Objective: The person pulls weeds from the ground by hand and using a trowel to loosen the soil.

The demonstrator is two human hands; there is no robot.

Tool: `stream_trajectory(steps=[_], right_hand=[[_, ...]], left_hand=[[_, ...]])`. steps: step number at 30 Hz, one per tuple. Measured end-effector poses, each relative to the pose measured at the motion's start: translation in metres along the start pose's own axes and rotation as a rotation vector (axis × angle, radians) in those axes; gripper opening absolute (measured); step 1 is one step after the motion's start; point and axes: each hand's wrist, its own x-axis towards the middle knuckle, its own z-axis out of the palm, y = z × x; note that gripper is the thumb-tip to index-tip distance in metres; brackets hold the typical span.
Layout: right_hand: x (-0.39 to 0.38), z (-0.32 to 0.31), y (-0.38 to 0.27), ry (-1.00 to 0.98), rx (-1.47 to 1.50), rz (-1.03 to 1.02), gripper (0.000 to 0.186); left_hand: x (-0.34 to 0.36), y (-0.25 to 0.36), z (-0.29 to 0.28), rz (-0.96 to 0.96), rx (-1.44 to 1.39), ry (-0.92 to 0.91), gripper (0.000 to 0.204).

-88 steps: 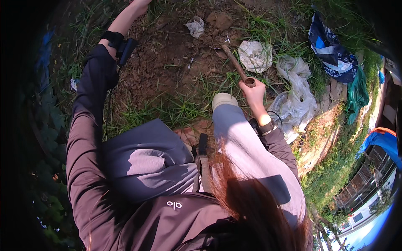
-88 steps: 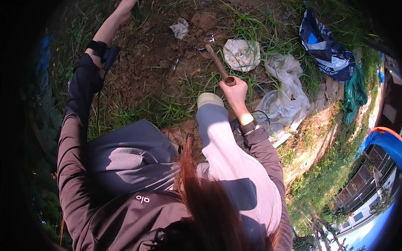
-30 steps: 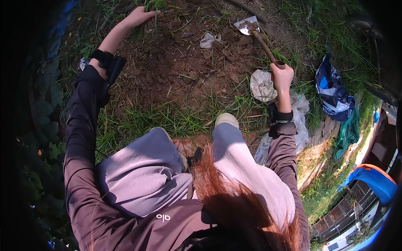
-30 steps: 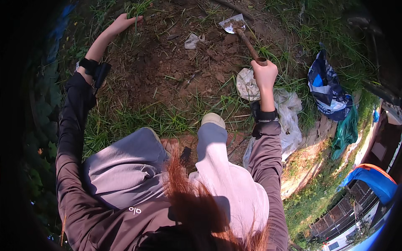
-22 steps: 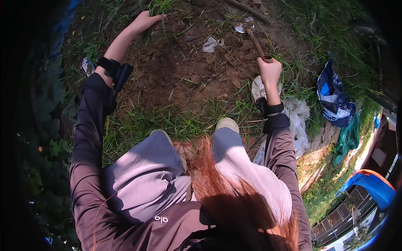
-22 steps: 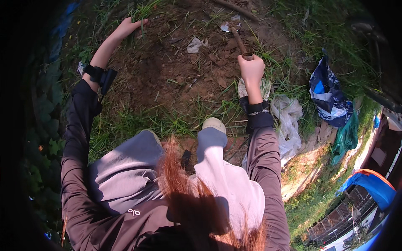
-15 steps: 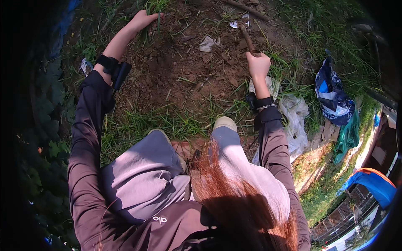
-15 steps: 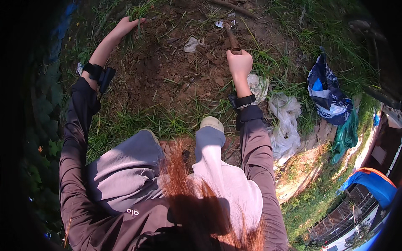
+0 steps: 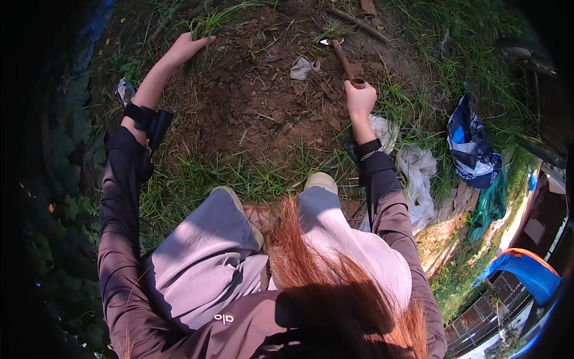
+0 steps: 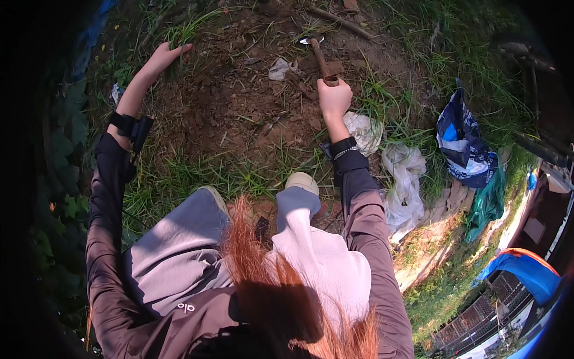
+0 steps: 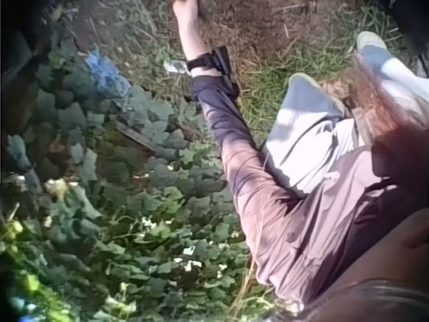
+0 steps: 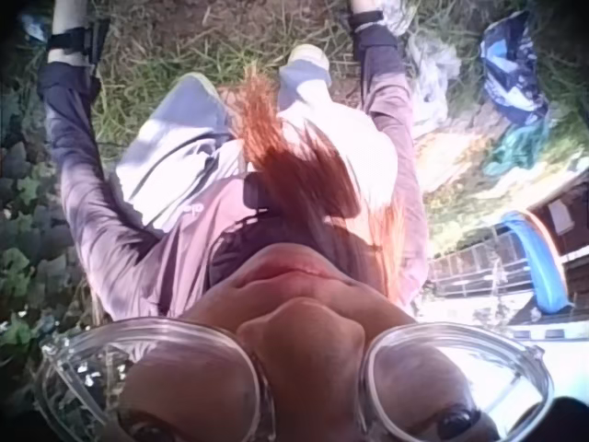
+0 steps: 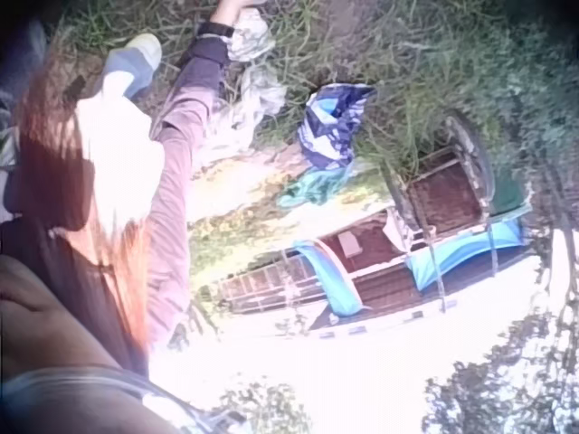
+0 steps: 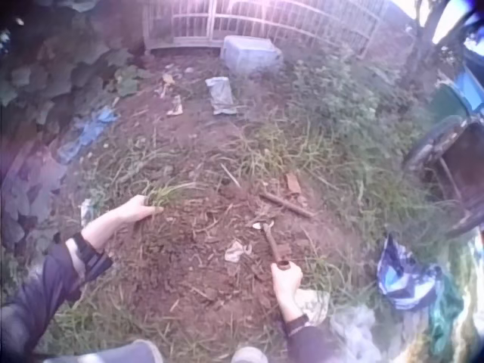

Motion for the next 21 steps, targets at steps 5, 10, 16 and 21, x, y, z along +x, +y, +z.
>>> stream_trajectory(steps=[5, 10, 16, 21], right_hand=[[0.022, 0.012, 0.001, -0.002, 0.047, -0.04, 0.025], [0.018, 0.006, 0.005, 0.0, -0.038, -0.134, 0.023], [0.009, 0.003, 0.016, 0.042, -0.043, -0.271, 0.021], [0.017, 0.008, 0.053, -0.05, 0.225, -0.147, 0.019]], left_hand=[[0.003, 0.0, -0.006, -0.042, 0.063, -0.034, 0.039], [0.009, -0.021, 0.001, 0.09, 0.002, -0.089, 0.028], [0.004, -0.026, 0.004, 0.117, 0.025, -0.069, 0.024], [0.01, -0.022, 0.01, 0.085, 0.097, -0.08, 0.022]])
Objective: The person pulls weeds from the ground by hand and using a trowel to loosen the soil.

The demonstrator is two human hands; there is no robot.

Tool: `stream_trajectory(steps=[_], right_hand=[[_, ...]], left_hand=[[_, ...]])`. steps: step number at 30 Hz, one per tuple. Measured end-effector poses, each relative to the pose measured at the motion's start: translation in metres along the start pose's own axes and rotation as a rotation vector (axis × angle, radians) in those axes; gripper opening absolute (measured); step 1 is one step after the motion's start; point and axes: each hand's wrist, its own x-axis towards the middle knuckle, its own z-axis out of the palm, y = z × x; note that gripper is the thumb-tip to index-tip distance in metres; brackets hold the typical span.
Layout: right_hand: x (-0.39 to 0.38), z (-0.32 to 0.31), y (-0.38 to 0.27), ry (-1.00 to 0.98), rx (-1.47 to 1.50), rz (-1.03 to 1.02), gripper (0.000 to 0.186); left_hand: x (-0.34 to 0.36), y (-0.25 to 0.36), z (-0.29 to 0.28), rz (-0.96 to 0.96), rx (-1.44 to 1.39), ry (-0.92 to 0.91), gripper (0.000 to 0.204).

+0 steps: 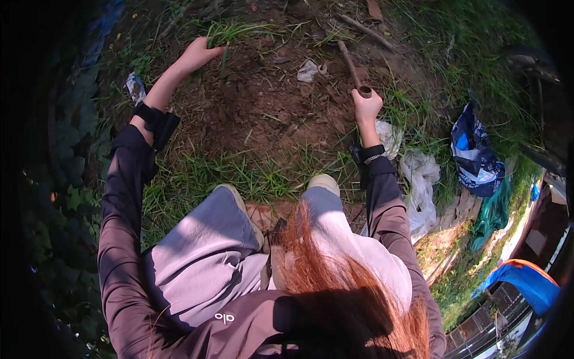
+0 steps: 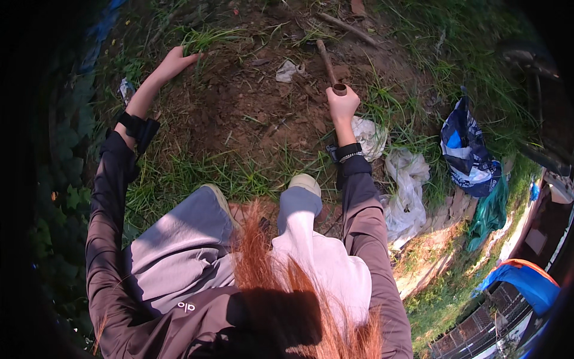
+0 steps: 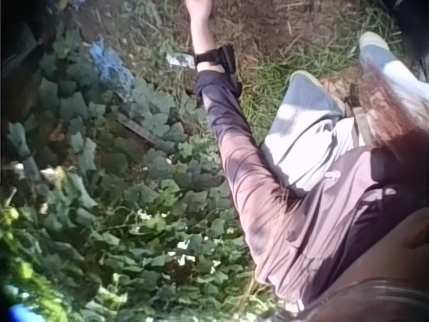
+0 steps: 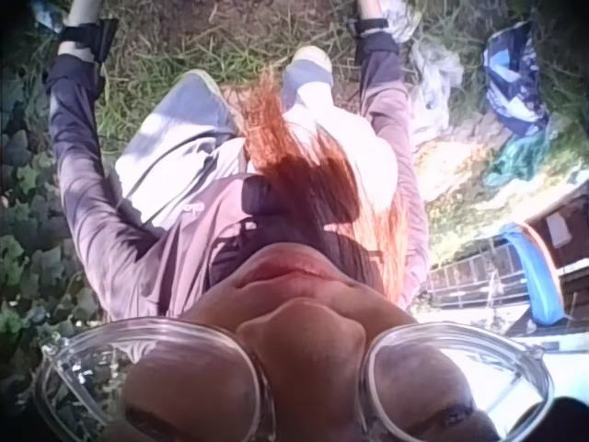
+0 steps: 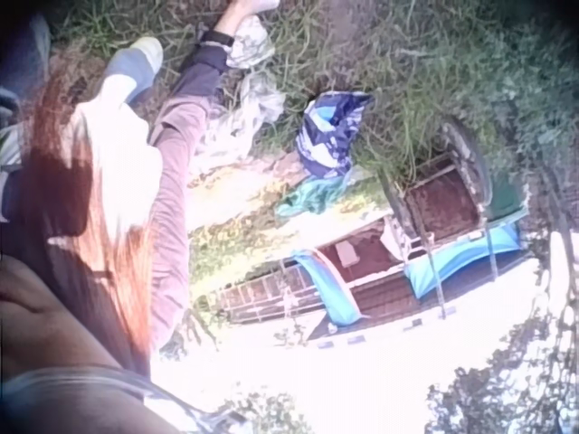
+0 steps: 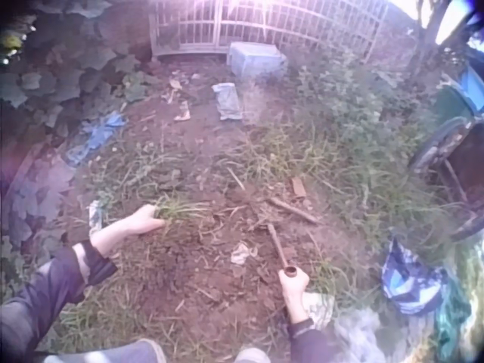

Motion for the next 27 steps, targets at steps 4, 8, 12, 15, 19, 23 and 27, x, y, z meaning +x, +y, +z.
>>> stream_trajectory(steps=[4, 8, 12, 15, 19, 23, 27], right_hand=[[-0.007, 0.015, -0.019, -0.069, 0.035, -0.004, 0.019], [-0.023, 0.026, -0.039, -0.168, 0.127, -0.008, 0.017], [-0.049, 0.026, -0.065, -0.288, 0.246, 0.121, 0.016], [-0.067, 0.022, -0.073, -0.294, 0.225, 0.105, 0.015], [-0.093, 0.015, -0.074, -0.287, 0.147, 0.075, 0.014], [-0.114, 0.002, -0.091, -0.319, 0.112, 0.053, 0.014], [-0.126, -0.004, -0.099, -0.289, 0.115, 0.027, 0.017]], left_hand=[[-0.007, 0.013, 0.004, 0.046, -0.101, 0.041, 0.024], [-0.008, 0.018, 0.004, 0.119, -0.036, 0.162, 0.028], [-0.012, 0.028, 0.014, 0.179, 0.038, 0.314, 0.032], [-0.014, 0.038, 0.028, 0.252, -0.006, 0.311, 0.029], [-0.015, 0.042, 0.057, 0.434, 0.159, 0.311, 0.042], [-0.018, 0.044, 0.078, 0.507, 0.448, 0.327, 0.053], [-0.023, 0.053, 0.085, 0.508, 0.546, 0.297, 0.044]])
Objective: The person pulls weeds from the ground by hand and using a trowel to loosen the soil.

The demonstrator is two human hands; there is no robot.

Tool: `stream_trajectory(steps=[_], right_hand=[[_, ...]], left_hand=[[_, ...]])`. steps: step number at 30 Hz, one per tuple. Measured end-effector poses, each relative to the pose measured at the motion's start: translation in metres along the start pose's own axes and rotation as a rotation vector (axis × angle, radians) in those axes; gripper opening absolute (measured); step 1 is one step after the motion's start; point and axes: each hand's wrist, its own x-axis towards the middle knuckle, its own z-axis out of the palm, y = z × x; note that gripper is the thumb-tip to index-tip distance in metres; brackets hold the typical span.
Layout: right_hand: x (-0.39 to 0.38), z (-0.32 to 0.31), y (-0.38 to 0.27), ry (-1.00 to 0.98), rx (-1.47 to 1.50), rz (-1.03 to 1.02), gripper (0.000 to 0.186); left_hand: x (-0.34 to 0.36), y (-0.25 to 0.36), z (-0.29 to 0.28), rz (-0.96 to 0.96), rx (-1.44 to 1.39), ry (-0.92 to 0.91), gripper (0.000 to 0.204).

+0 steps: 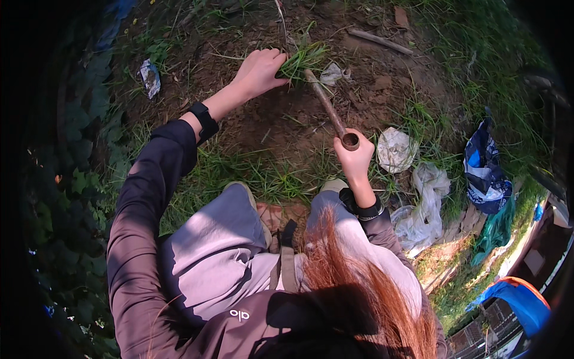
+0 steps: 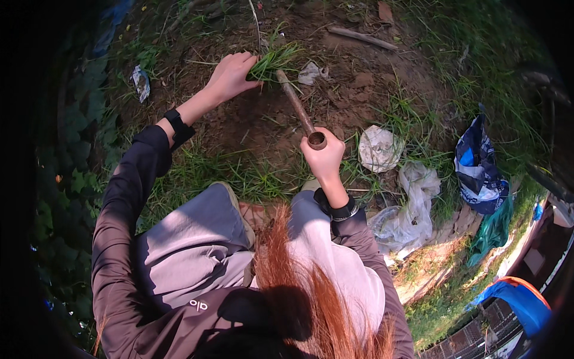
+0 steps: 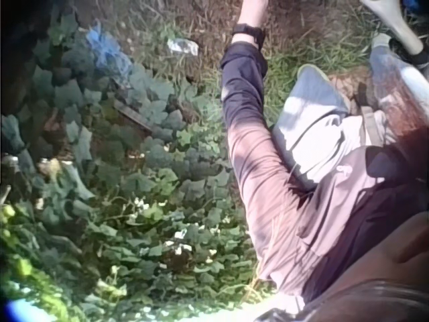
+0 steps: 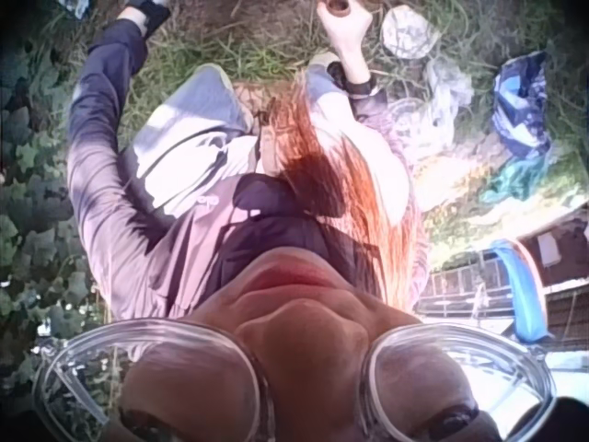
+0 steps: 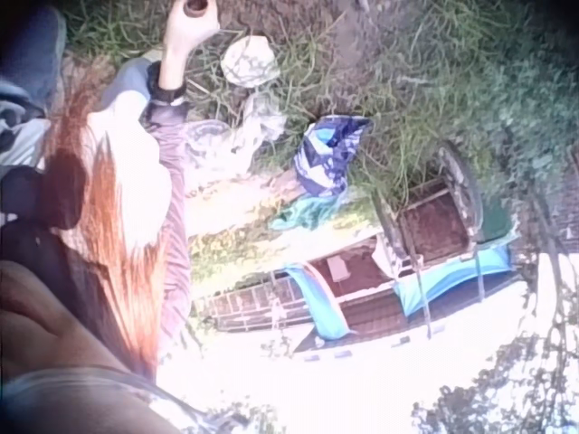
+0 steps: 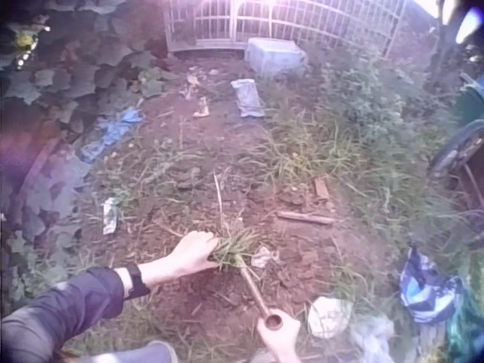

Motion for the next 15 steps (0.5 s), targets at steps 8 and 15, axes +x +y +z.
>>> stream_trajectory(steps=[8, 15], right_hand=[[-0.006, -0.001, 0.001, 0.015, 0.027, 0.037, 0.016], [-0.003, -0.006, 0.007, -0.012, -0.044, -0.047, 0.011]], left_hand=[[-0.008, -0.005, 0.006, -0.083, -0.132, 0.106, 0.023], [0.005, -0.048, -0.019, -0.355, -0.436, 0.398, 0.025]])
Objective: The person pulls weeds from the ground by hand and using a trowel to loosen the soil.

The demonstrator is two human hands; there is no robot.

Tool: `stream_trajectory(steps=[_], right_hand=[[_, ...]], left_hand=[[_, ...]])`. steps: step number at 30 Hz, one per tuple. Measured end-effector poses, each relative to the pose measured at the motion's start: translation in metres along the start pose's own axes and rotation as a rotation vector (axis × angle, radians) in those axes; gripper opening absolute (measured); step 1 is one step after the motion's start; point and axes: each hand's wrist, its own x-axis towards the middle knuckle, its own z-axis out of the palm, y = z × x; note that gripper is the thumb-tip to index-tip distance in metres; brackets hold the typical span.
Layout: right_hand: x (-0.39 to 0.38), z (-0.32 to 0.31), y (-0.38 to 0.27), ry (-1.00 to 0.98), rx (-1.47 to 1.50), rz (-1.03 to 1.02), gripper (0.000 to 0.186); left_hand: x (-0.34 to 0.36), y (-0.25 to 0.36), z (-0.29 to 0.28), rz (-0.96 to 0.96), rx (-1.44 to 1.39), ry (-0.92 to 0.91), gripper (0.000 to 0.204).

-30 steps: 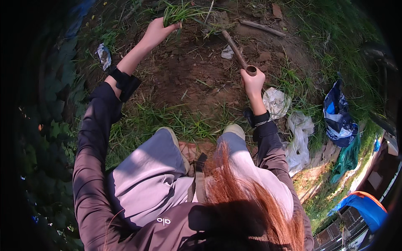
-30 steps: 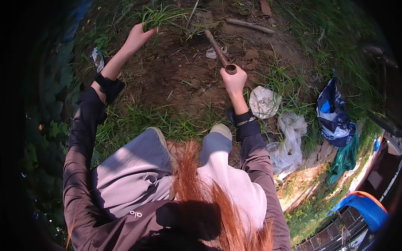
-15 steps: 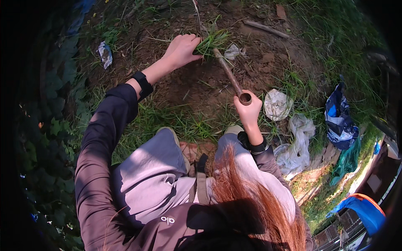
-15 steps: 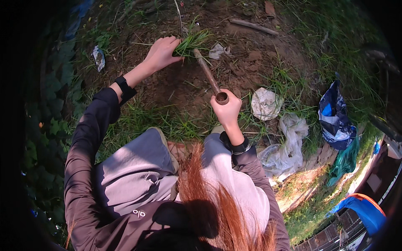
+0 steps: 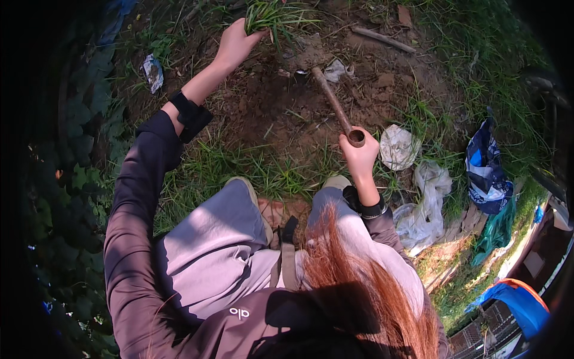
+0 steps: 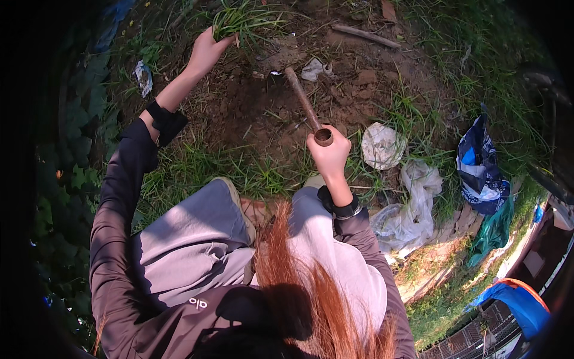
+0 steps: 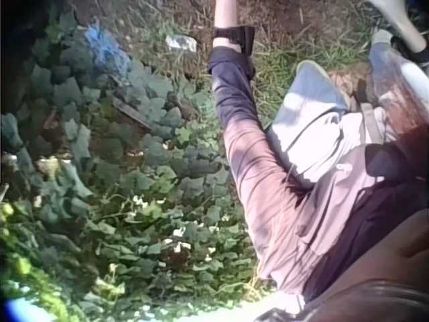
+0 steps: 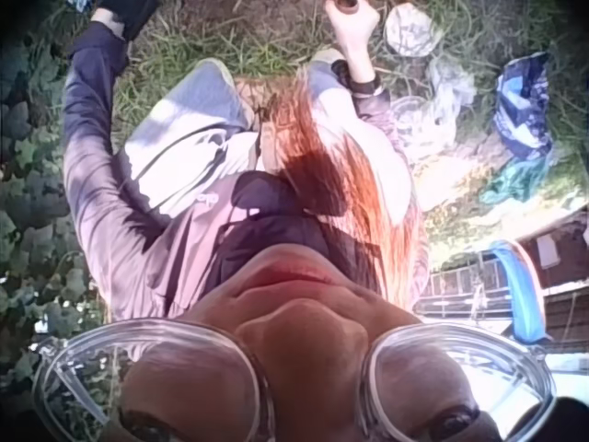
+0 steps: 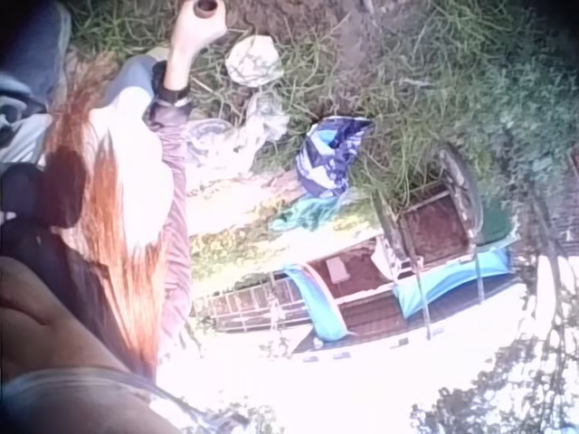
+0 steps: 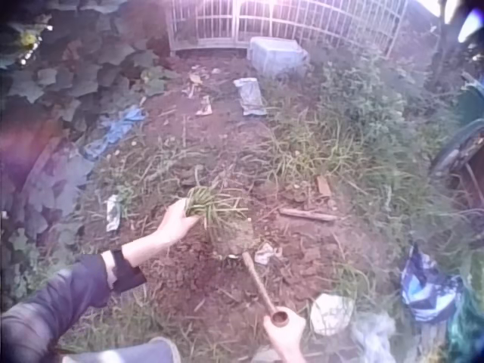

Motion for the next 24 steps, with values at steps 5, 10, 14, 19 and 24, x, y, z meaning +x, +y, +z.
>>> stream_trajectory(steps=[5, 10, 14, 19, 24], right_hand=[[-0.003, -0.001, 0.0, 0.015, 0.004, 0.04, 0.012], [-0.005, -0.006, -0.009, 0.05, -0.082, -0.03, 0.015], [-0.006, -0.009, -0.013, 0.005, -0.121, -0.02, 0.015], [-0.014, -0.027, -0.014, -0.05, -0.301, -0.064, 0.017], [-0.029, -0.06, -0.016, -0.043, -0.694, -0.278, 0.02]], left_hand=[[0.026, -0.041, -0.027, -0.192, -0.009, -0.119, 0.032], [0.024, -0.048, -0.03, -0.255, -0.194, -0.093, 0.035], [0.028, -0.033, -0.035, -0.396, -0.155, -0.232, 0.038], [0.028, -0.034, -0.035, -0.342, -0.119, -0.214, 0.039], [0.026, -0.021, -0.043, -0.423, -0.144, -0.283, 0.041]])
